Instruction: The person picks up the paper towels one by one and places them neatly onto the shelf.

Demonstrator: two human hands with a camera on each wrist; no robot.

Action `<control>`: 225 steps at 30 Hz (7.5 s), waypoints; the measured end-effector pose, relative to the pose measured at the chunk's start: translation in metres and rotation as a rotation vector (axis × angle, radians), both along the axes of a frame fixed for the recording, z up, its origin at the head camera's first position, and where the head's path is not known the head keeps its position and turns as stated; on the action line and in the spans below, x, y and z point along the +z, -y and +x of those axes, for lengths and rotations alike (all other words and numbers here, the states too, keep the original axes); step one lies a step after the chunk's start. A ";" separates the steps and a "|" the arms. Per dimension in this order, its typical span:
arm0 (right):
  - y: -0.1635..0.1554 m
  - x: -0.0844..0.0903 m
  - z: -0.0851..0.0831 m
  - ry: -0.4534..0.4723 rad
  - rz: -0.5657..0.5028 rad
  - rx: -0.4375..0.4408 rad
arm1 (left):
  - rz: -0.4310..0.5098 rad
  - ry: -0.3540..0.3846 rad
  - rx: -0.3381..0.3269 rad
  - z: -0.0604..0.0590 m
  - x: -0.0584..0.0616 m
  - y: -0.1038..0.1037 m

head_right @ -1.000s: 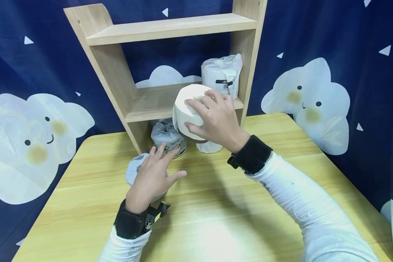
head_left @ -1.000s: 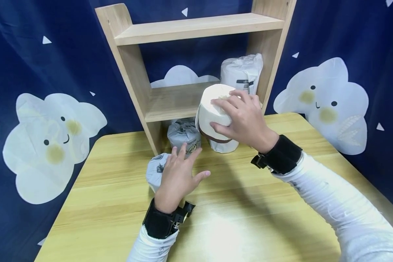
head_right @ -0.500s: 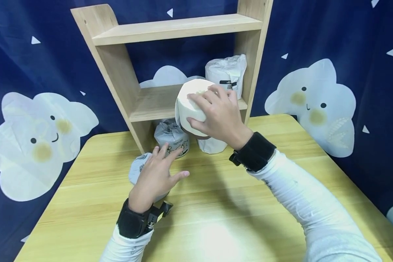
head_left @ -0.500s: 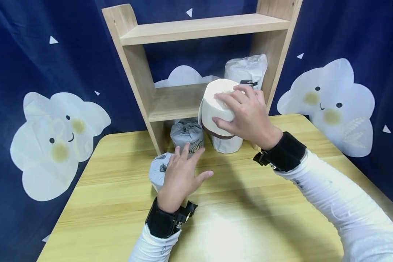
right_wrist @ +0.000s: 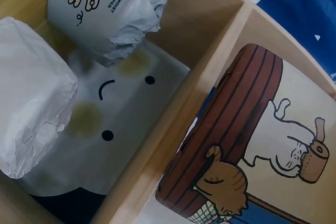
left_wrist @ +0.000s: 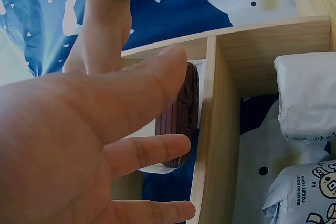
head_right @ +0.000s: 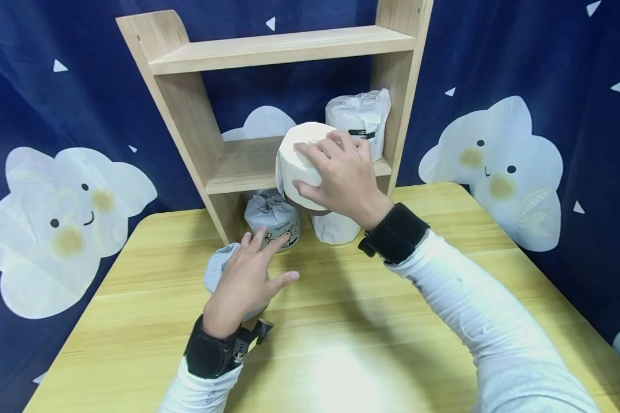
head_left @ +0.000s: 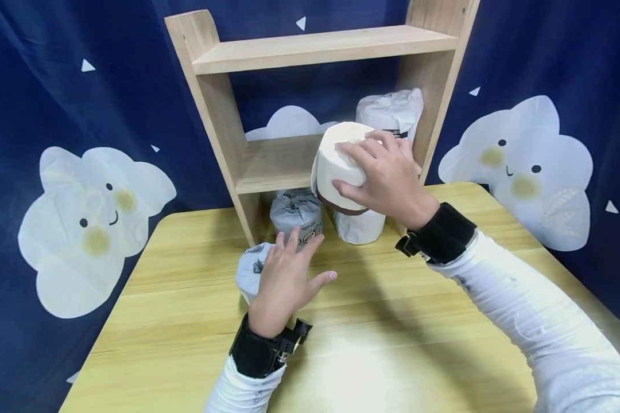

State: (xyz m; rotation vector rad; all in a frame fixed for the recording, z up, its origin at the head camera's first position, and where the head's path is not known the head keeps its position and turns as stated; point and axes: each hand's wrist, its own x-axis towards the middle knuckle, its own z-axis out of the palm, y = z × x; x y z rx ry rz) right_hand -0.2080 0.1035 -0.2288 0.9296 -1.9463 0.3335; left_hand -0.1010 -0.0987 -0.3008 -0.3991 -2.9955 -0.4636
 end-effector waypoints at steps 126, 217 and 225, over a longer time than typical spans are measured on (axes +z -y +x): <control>0.064 0.032 -0.090 0.278 0.079 -0.385 | 0.006 0.035 0.019 -0.005 -0.007 0.001; 0.037 -0.024 -0.088 -0.007 0.017 -0.228 | 0.012 0.025 -0.034 -0.012 -0.020 -0.007; 0.036 -0.037 -0.080 -0.021 0.023 -0.216 | 0.000 0.024 -0.027 -0.012 -0.019 -0.006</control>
